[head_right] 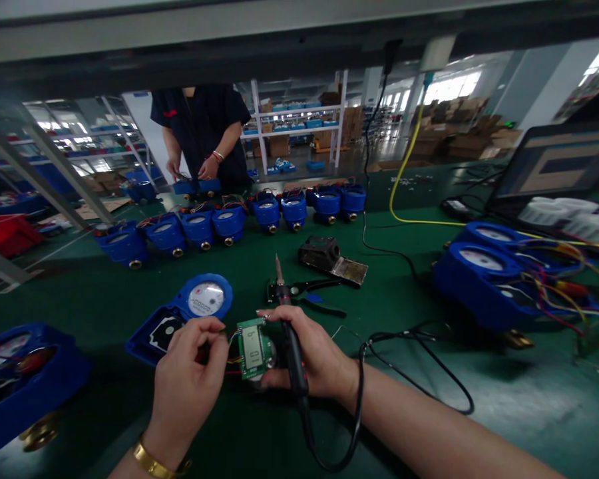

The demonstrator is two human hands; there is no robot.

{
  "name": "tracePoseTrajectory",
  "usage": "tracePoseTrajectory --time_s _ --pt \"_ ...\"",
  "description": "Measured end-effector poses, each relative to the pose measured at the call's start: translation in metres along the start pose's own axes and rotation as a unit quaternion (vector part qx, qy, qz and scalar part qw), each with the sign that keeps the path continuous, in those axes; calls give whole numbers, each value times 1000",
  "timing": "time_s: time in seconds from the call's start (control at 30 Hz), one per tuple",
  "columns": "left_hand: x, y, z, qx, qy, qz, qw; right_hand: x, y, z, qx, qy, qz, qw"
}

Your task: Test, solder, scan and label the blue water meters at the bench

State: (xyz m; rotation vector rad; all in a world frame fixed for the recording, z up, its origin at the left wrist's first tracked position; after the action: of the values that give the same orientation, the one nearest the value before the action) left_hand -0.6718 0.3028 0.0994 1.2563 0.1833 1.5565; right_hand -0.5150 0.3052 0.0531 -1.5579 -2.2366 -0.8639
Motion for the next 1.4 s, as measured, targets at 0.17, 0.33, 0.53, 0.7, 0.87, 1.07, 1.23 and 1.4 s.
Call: tracePoseTrajectory --time_s 0.17,0.33,0.53,0.7,0.87,1.07,1.23,1.4 --pt "-1 1 11 -2 -60 -10 998 0 2 -4 -2 21 7 1000" --pt "0 1 17 -2 -92 -15 996 0 2 -6 -3 27 9 1000" --pt "0 0 18 -8 -98 -12 995 1 3 -7 -3 29 8 1000" --pt "1 -2 16 -33 -88 -30 995 1 3 -5 -1 24 5 1000" --pt "1 -3 17 -59 -87 -52 993 1 5 -5 -10 37 12 999" --pt "2 -9 15 -85 -53 -109 989 2 5 -4 -5 25 13 1000" --pt "2 -10 12 -91 -33 -117 988 3 6 -5 -16 31 17 999" --pt "2 -10 9 -89 -23 -106 990 3 6 -7 -25 43 15 999"
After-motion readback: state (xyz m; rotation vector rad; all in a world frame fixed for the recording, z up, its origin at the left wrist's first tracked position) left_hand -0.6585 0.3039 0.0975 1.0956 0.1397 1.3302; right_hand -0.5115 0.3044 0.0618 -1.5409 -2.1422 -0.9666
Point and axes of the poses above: each hand's wrist, its own x-axis towards the middle knuckle, its own y-axis out of the back of the hand, z = x × y, the point moved 9 cm from there along x, towards the middle knuckle, and after that the axes turned 4 degrees about x, right-handed, at the moved point
